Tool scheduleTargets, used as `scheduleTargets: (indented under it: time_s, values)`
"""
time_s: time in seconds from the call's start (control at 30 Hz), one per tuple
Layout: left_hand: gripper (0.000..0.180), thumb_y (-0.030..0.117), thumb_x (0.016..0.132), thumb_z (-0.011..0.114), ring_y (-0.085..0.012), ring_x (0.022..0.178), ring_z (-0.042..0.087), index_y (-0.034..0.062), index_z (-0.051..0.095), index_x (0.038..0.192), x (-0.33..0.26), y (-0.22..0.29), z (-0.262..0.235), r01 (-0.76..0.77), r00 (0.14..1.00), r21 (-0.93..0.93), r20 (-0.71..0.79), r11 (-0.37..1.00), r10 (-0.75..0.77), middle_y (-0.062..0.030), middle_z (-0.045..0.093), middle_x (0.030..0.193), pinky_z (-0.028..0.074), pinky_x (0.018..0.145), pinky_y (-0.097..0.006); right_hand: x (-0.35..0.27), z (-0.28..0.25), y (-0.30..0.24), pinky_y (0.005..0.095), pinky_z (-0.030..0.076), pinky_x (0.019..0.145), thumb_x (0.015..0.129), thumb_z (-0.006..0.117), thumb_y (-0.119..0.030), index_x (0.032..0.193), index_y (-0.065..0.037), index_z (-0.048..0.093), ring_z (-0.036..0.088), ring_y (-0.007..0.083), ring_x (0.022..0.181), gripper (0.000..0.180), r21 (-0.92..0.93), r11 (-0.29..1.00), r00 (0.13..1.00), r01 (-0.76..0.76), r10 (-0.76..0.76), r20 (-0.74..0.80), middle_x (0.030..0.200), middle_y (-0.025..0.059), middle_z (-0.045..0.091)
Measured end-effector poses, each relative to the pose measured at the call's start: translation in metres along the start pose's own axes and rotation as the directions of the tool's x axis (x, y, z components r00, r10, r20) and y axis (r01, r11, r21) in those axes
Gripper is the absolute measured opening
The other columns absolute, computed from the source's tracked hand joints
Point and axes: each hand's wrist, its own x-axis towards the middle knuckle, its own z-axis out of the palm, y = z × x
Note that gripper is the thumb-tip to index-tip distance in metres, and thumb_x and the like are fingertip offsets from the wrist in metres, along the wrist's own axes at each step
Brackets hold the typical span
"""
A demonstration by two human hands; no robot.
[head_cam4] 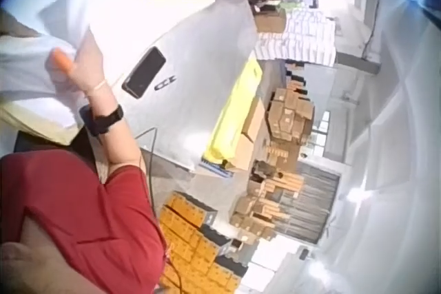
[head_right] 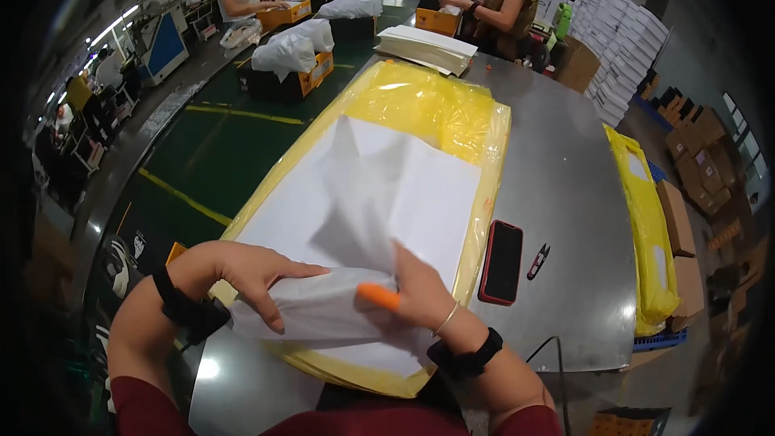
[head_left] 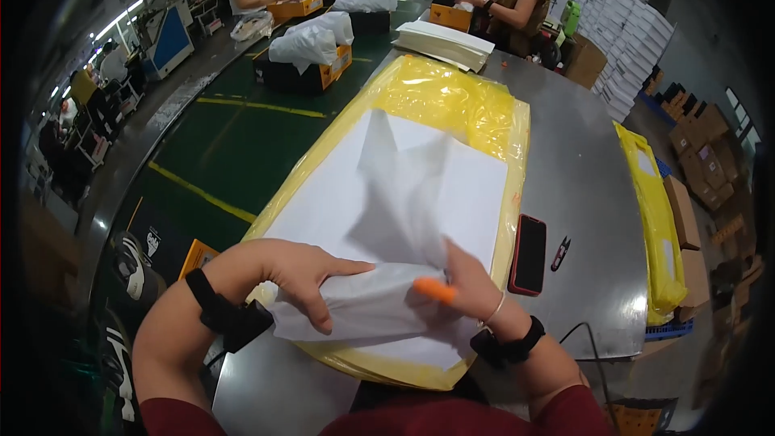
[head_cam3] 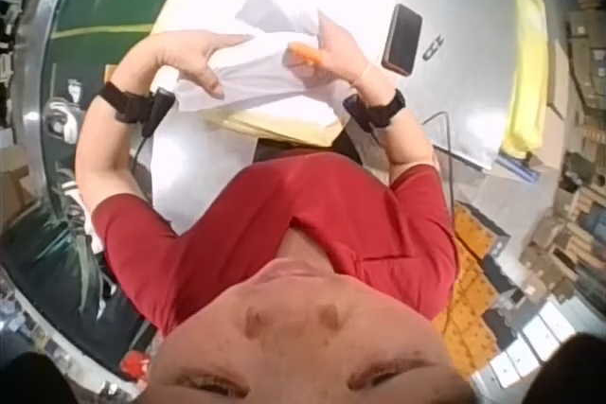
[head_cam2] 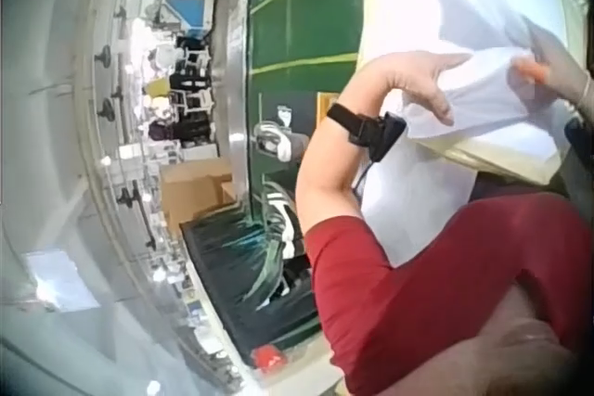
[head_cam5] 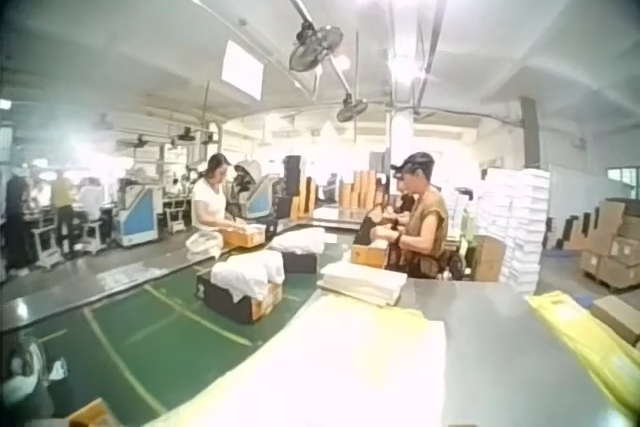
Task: Wrapping individual shoes in white protective paper and placing them on a conveyor belt.
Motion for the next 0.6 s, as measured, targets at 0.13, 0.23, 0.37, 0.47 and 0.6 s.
scheduleTargets:
  time_s: [0.13, 0.23, 0.37, 0.47, 0.6]
  values:
    - [0.097, 0.026, 0.065, 0.079, -0.0199, 0.103, 0.058, 0.0127, 0.026, 0.146, -0.001, 0.01, -0.017, 0.047, 0.995, 0.014, 0.087, 0.999, -0.049, -0.0134, 0.06, 0.117, 0.044, 0.086, -0.026, 0.011, 0.01, -0.011, 0.0408, 0.046, 0.084, 0.084, 0.06, -0.044, 0.113, -0.001, 0.052, 0.057, 0.0362, 0.096, 0.053, -0.303, 0.876, 0.923, 0.375, -0.383, 0.037, 0.101, 0.022, 0.058]
    - [0.088, 0.028, 0.066, 0.078, -0.0246, 0.095, 0.063, 0.0132, 0.035, 0.141, -0.002, 0.018, -0.037, 0.142, 0.989, 0.27, -0.07, 0.952, -0.128, -0.014, 0.063, 0.107, 0.048, 0.078, -0.03, 0.043, 0.006, -0.006, 0.045, 0.045, 0.073, 0.093, 0.046, -0.038, 0.096, -0.004, 0.053, 0.058, 0.0403, 0.081, 0.034, -0.24, 0.959, 0.935, 0.149, -0.058, 0.35, 0.084, 0.0201, 0.062]
    - [0.095, 0.041, 0.06, 0.081, -0.0382, 0.118, 0.046, 0.0077, 0.037, 0.137, 0.007, 0.017, -0.041, 0.269, 0.91, 0.62, -0.414, 0.737, 0.016, -0.0237, 0.048, 0.125, 0.037, 0.097, -0.044, 0.115, -0.016, 0.048, 0.0427, 0.046, 0.08, 0.095, 0.035, -0.041, 0.094, -0.003, 0.065, 0.061, 0.0372, 0.089, 0.048, -0.515, 0.854, 0.818, 0.072, 0.245, 0.521, 0.091, 0.0212, 0.065]
    - [0.111, 0.048, 0.054, 0.083, -0.0466, 0.13, 0.026, 0.0, 0.03, 0.138, 0.035, -0.017, -0.032, 0.229, 0.804, 0.746, -0.507, 0.626, 0.309, -0.0287, 0.029, 0.138, 0.023, 0.103, -0.06, 0.157, -0.054, 0.067, 0.0406, 0.046, 0.08, 0.086, 0.056, -0.035, 0.099, -0.001, 0.063, 0.06, 0.0365, 0.089, 0.037, -0.413, 0.911, 0.9, 0.008, 0.173, 0.399, 0.093, 0.0215, 0.064]
    - [0.105, 0.048, 0.059, 0.081, -0.0411, 0.125, 0.036, -0.0021, 0.032, 0.137, 0.054, -0.001, -0.086, 0.23, 0.834, 0.591, -0.529, 0.773, 0.156, -0.0289, 0.032, 0.137, 0.024, 0.108, -0.046, 0.139, -0.085, 0.063, 0.0351, 0.046, 0.081, 0.087, 0.06, -0.021, 0.102, -0.002, 0.061, 0.059, 0.0279, 0.088, 0.023, 0.003, 0.997, 0.997, -0.077, 0.077, -0.015, 0.095, 0.0145, 0.063]
